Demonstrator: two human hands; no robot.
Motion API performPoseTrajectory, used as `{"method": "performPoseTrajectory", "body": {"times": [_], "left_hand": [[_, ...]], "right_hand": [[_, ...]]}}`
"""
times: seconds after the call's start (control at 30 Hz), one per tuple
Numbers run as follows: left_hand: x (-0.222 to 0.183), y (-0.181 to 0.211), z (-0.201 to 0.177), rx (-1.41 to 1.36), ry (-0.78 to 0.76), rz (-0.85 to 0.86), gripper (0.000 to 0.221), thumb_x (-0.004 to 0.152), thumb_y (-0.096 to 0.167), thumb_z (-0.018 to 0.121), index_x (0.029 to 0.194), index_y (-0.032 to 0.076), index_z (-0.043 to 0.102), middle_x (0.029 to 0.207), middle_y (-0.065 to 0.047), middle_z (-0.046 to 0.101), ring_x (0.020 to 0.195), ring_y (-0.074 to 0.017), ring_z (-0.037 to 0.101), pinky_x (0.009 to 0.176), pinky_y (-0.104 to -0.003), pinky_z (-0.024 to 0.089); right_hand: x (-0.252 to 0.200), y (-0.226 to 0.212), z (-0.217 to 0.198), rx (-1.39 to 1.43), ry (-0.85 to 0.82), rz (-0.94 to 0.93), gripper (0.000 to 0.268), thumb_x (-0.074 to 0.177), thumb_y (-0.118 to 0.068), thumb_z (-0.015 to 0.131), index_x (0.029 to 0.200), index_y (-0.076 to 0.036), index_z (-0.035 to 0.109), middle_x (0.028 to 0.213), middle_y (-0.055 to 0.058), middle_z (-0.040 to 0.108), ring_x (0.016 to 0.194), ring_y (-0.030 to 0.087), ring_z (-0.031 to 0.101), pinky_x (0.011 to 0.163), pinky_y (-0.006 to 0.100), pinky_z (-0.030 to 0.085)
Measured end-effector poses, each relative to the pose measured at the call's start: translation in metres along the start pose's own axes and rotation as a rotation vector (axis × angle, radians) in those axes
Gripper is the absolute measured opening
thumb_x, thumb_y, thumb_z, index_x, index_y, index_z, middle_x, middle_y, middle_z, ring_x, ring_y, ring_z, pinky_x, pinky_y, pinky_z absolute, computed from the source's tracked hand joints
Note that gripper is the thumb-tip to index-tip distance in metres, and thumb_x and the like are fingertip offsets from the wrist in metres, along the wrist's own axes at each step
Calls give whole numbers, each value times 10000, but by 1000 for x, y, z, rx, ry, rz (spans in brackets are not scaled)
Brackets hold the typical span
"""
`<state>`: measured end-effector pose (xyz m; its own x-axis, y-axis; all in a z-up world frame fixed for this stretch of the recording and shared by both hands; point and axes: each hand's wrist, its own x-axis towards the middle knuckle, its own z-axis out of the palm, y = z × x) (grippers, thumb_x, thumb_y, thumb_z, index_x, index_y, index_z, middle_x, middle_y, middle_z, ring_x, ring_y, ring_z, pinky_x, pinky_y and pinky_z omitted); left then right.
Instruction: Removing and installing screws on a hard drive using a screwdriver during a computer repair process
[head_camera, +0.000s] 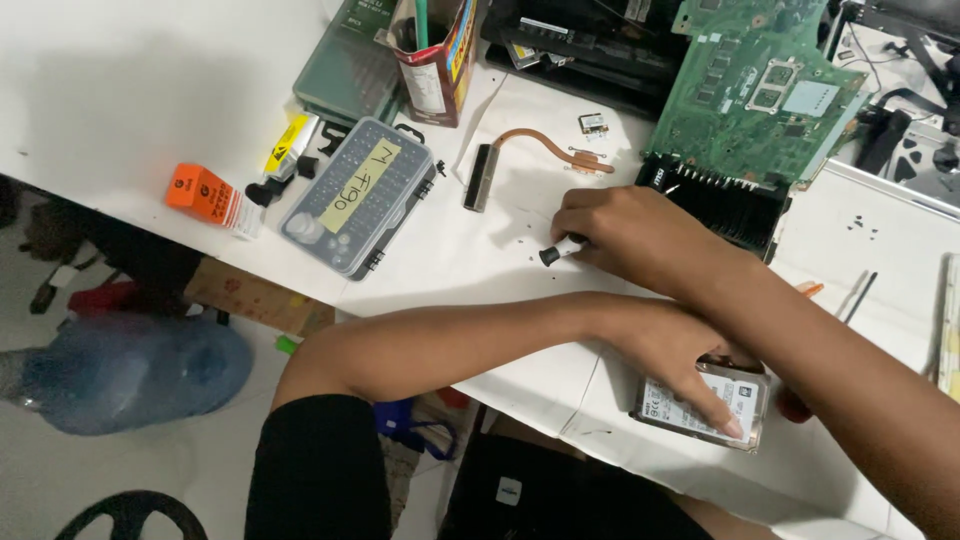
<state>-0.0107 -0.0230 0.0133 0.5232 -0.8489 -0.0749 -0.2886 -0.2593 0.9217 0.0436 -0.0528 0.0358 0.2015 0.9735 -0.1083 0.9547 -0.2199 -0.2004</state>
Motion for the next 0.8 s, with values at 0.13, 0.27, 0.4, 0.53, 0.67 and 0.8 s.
{"method": "performPoseTrajectory", "body": {"times": [0.13,0.27,0.4,0.53,0.67,0.8], "left_hand": [[4,-3,3,13,-9,-9,675,698,701,694,945,74,723,740,-45,754,741,-175,728,735,-339,584],[-1,-12,9,-47,46,45,555,735,624,740,922,102,718,730,-28,759,716,-151,712,709,-317,571],[-10,-14,-2,-197,189,133,334,856,501,741,905,172,711,728,24,762,704,-61,689,670,-271,567],[-25,11,-11,-193,270,33,282,936,423,633,961,142,632,825,75,568,727,-49,503,631,-229,390],[-30,21,-14,-94,396,-82,275,968,409,593,968,135,589,775,24,603,681,-78,567,595,-267,408],[-29,18,-10,-83,504,-44,284,996,360,612,856,119,559,710,39,493,638,-70,454,587,-271,352]], "right_hand": [[-2,5,5,-29,-19,-4,198,833,-130,754,1003,-103,656,1152,66,705,956,375,739,800,496,607],[-19,9,-5,97,110,-7,281,803,-95,783,1036,-34,637,1109,156,695,948,448,717,787,537,587],[-71,31,-27,328,479,46,311,818,-80,827,1097,-33,698,907,150,679,840,400,692,752,463,534],[-145,22,-41,434,527,345,33,994,-29,710,986,-56,694,943,43,678,762,123,542,686,265,415],[-186,26,-16,598,604,531,78,997,-21,683,942,-75,693,865,-10,630,628,46,379,581,211,287],[-188,25,-3,662,619,454,76,968,-17,664,921,-69,693,871,26,686,656,65,499,576,200,362]]}}
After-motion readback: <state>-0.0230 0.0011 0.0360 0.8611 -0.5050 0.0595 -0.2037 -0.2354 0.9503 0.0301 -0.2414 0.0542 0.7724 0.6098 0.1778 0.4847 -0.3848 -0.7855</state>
